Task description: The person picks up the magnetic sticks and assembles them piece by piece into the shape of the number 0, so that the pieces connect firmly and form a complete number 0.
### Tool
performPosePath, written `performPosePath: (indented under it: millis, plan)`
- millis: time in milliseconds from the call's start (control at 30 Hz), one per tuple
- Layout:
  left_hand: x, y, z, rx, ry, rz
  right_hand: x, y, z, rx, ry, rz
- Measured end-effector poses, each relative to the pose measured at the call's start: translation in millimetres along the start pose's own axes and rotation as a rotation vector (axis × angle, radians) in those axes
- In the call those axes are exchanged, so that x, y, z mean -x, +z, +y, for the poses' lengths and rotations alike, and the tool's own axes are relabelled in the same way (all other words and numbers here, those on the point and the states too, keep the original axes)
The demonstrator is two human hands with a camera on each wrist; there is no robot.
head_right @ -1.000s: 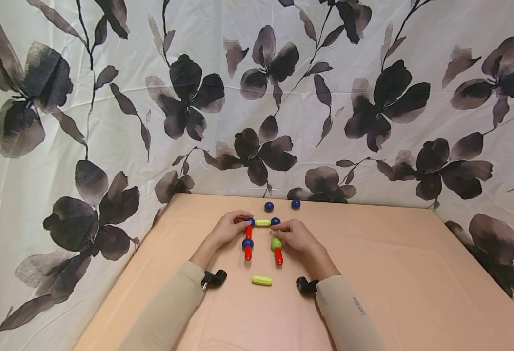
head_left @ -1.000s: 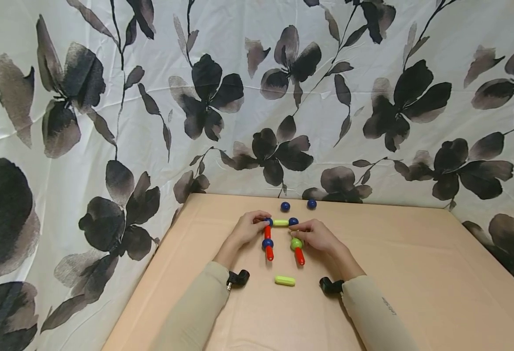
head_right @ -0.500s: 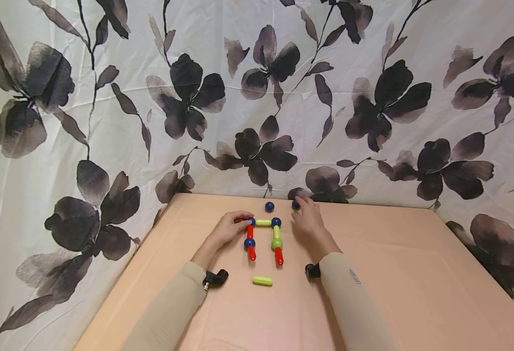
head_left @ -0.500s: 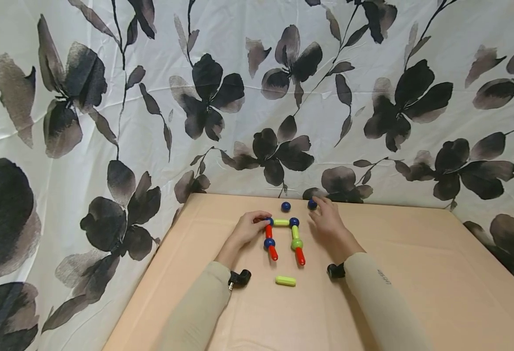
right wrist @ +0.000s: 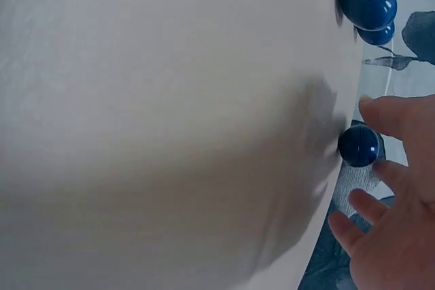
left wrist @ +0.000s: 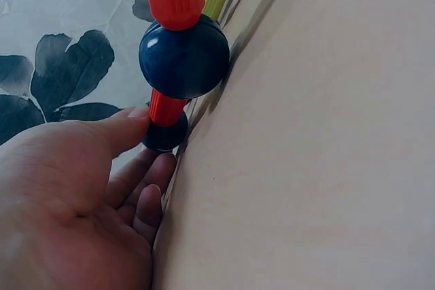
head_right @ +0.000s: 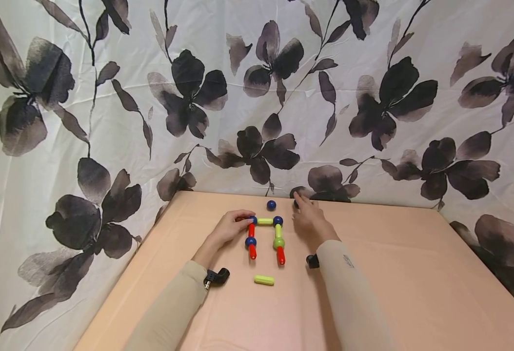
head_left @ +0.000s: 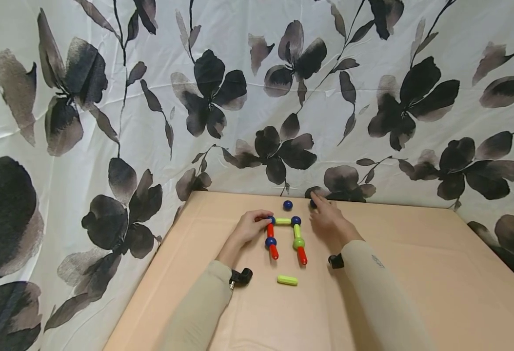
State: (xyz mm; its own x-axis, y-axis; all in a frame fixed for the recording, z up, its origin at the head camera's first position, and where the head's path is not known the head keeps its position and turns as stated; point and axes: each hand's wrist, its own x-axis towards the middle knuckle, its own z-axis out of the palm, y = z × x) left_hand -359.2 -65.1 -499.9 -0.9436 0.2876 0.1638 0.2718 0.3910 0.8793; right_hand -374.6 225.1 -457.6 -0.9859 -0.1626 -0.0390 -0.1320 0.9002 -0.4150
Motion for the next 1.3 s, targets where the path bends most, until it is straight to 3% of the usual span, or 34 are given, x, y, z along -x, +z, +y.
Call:
performPosePath:
  millis: [300, 467, 633, 833, 1133, 1300]
  plan:
    - [1.0, -2.4, -0.5, 0.011, 0.0, 0.004, -4, 3, -3, 0.037, 0.027, -0.037]
    - [0.6, -4.6, -0.6, 0.004, -0.004, 0.001, -7, 6, -3, 0.057, 0.021, 0.019]
    - [-0.5, -3.6, -2.1, 0.004, 0.0, -0.002, -9, 10, 3, 0.092, -0.04, 0.047]
    - [0.5, -2.9, -1.5, 0.006, 0.003, -0.002, -5, 11, 12, 0.014, -0.052, 0.062]
    - [-0.2, -1.8, -2.3, -0.007, -0.004, -0.007, 36, -6, 1, -0.201, -0.138, 0.065]
    - [-0.1, -3.0, 0.2, -0.005, -0.008, -0.007, 66, -19, -14, -0.238, -0.283, -0.09]
